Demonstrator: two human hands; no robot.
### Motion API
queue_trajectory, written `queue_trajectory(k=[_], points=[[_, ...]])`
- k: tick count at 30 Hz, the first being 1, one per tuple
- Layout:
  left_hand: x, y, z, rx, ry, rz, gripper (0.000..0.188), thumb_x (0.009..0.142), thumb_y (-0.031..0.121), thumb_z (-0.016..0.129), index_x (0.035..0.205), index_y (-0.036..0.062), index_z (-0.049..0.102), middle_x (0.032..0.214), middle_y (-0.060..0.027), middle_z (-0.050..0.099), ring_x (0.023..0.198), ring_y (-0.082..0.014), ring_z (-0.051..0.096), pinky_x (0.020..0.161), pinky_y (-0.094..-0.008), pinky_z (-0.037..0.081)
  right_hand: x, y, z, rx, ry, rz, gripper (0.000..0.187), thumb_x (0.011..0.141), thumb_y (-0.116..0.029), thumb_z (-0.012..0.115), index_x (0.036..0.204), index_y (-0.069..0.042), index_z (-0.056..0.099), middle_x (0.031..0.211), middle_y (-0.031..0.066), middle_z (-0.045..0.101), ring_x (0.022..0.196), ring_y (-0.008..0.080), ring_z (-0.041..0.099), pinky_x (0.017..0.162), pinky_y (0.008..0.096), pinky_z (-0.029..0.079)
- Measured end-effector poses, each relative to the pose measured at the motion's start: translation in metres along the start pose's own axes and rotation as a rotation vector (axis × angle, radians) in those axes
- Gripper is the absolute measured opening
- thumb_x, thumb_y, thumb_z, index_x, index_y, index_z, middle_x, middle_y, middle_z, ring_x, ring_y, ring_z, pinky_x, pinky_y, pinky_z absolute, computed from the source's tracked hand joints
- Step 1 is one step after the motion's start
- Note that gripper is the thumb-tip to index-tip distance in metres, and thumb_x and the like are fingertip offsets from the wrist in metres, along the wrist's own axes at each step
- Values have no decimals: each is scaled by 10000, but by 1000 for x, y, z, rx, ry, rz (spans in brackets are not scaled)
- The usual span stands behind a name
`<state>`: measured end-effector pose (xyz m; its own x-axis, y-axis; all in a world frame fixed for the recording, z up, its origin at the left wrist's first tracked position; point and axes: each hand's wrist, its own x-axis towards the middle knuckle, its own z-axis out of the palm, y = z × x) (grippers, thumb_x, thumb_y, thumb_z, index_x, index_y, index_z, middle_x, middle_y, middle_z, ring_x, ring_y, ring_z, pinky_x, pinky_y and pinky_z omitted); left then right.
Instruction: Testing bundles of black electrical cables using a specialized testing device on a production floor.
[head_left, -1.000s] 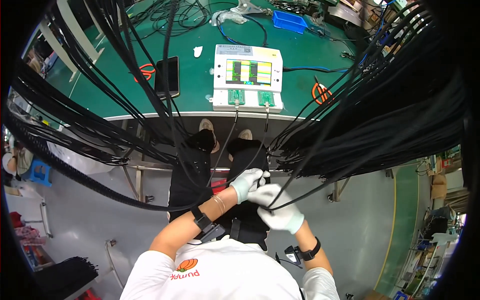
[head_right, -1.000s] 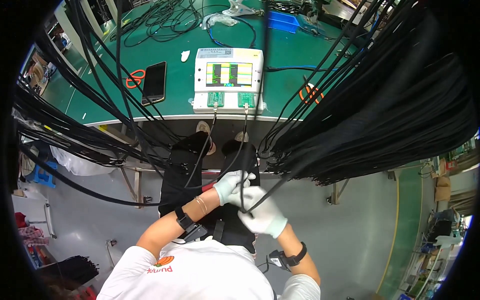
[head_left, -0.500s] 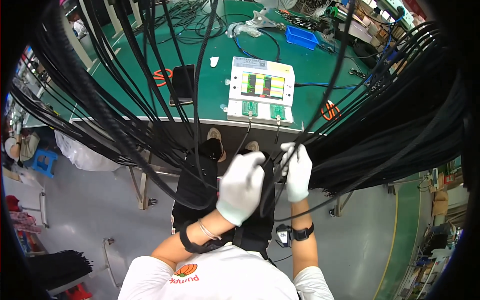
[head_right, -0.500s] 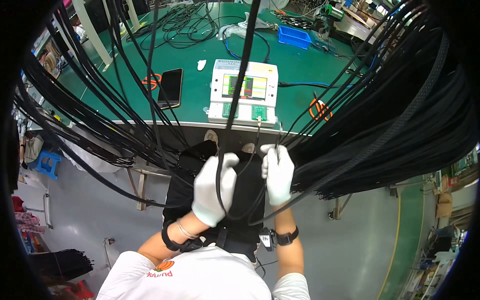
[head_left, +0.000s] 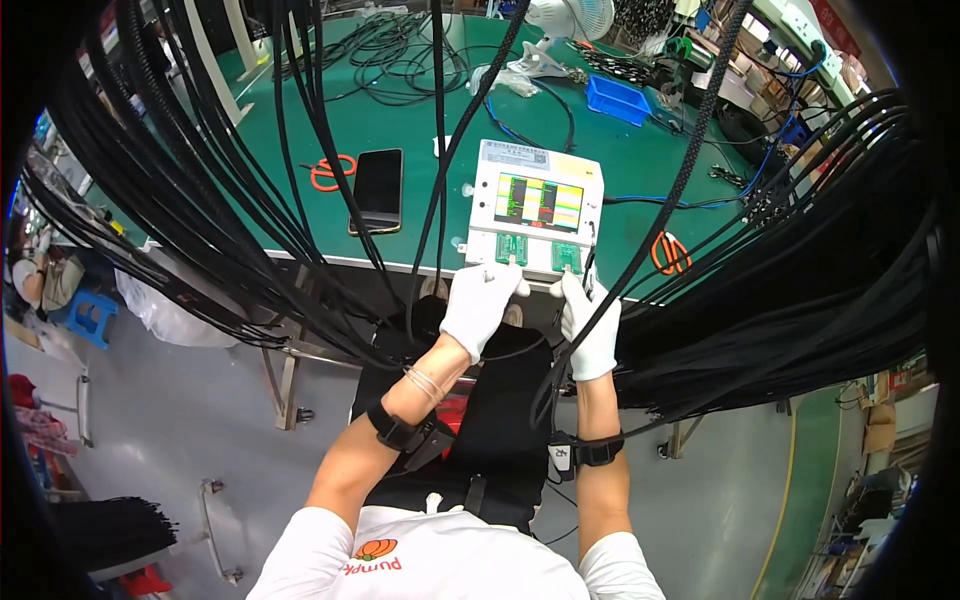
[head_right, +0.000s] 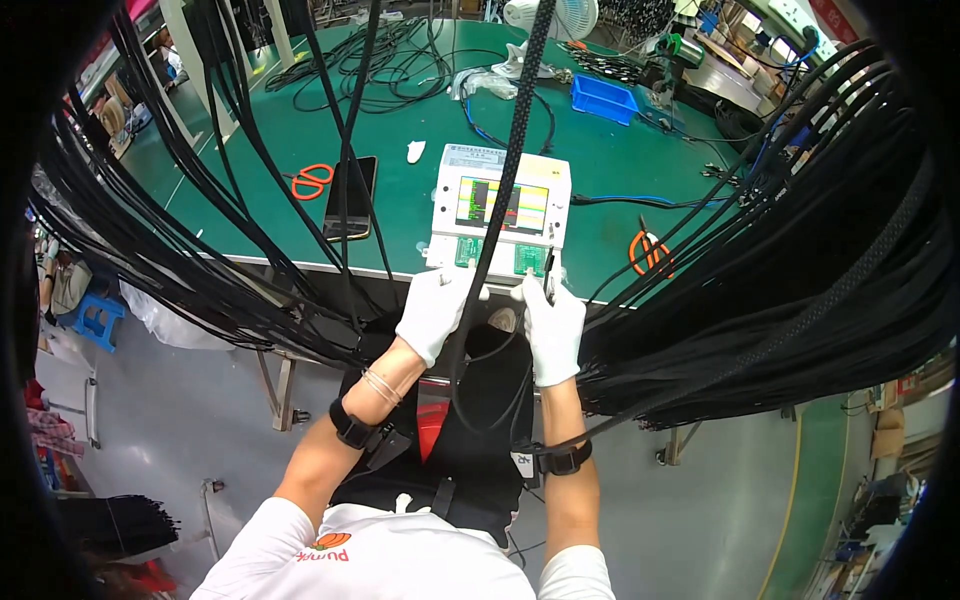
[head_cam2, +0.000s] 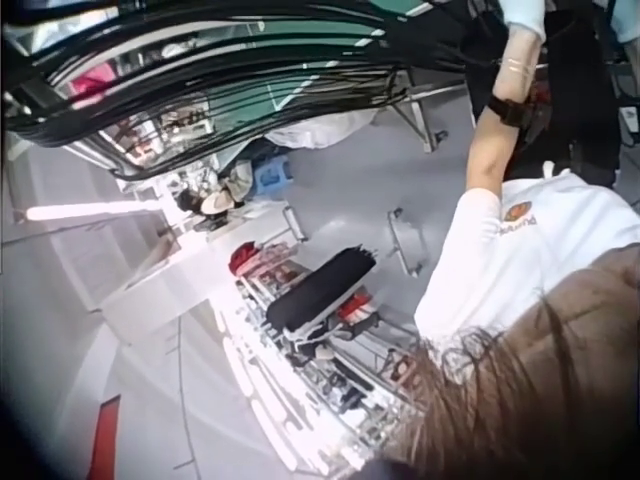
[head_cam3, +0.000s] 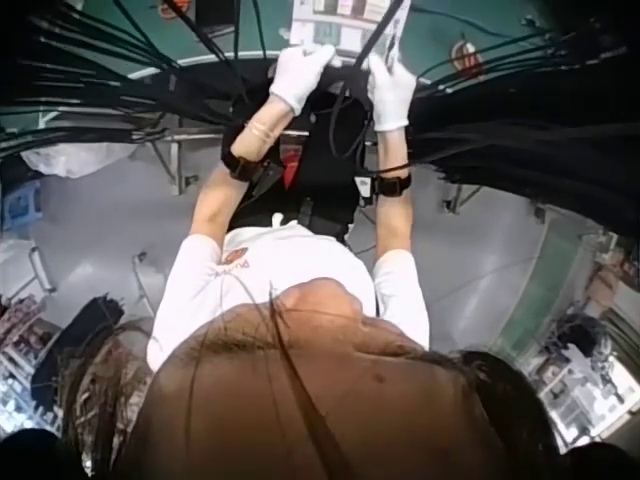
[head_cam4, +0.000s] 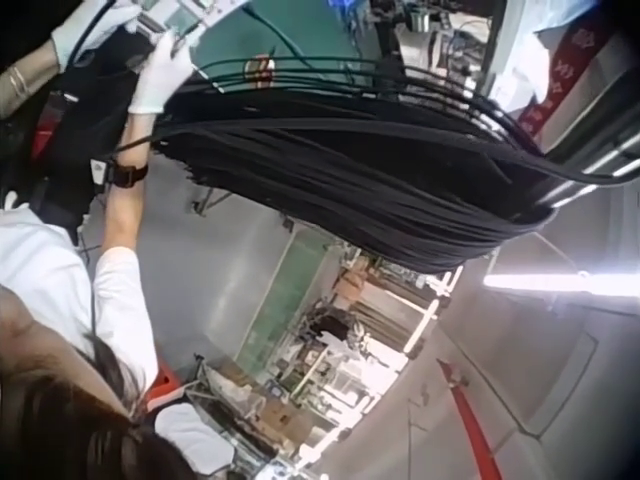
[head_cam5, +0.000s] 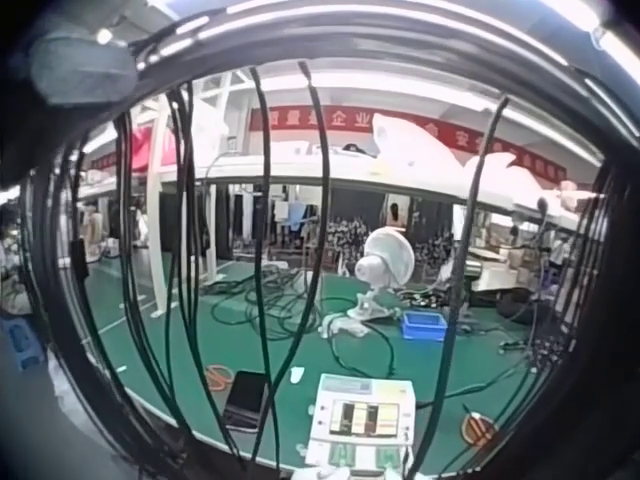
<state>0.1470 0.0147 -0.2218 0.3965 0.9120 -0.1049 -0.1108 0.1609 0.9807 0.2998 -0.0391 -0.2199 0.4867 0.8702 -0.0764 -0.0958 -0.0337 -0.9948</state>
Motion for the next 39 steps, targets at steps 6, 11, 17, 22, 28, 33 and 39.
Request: queue_trajectory(k=[6,11,17,22,28,33,39], points=[[-28,-12,-2,46,39,21,279,979,235,538,768,66,604,557,71,422,489,-30,388,466,-213,305,-30,10,-6,-139,-24,17,216,952,-172,586,863,1,678,536,-59,454,451,27,380,432,225,295],[-18,-28,-5,414,229,593,266,969,203,538,768,39,596,591,39,448,535,-66,440,524,-233,379,-49,20,-1,-286,-40,-106,191,969,-157,543,992,-2,652,604,-17,499,526,54,445,494,240,363],[-24,-12,19,133,110,176,241,975,194,515,898,-3,631,693,-16,574,577,-94,475,592,-253,429,-60,36,9,-559,-62,-264,209,988,-146,509,1094,-5,620,627,-24,512,545,47,434,524,225,383],[-7,-32,11,121,102,377,241,984,199,504,1015,12,652,753,-31,643,501,-43,404,485,-208,341,-61,32,12,-554,-38,-377,219,994,-138,492,1131,-9,604,633,-17,527,553,57,448,543,225,408],[-8,-10,-6,-217,-90,-27,265,996,215,488,1031,4,644,689,-18,602,437,-4,306,414,-180,229,-42,11,-10,-321,-4,-165,281,1019,-212,426,1097,-1,595,641,-12,501,524,48,408,483,218,338],[-2,-8,-9,-319,-184,-132,297,1007,237,470,1054,-7,631,640,-6,551,411,-2,256,387,-177,197,-37,18,-18,249,-222,35,252,1010,-176,437,948,5,601,650,-16,485,488,31,369,429,198,283],[3,-10,-12,-354,-233,-153,309,1007,251,474,1068,-13,623,624,0,532,403,0,244,374,-178,190,-32,9,-14,355,-261,95,249,1005,-183,444,922,-6,598,624,-22,462,478,28,342,413,189,268]])
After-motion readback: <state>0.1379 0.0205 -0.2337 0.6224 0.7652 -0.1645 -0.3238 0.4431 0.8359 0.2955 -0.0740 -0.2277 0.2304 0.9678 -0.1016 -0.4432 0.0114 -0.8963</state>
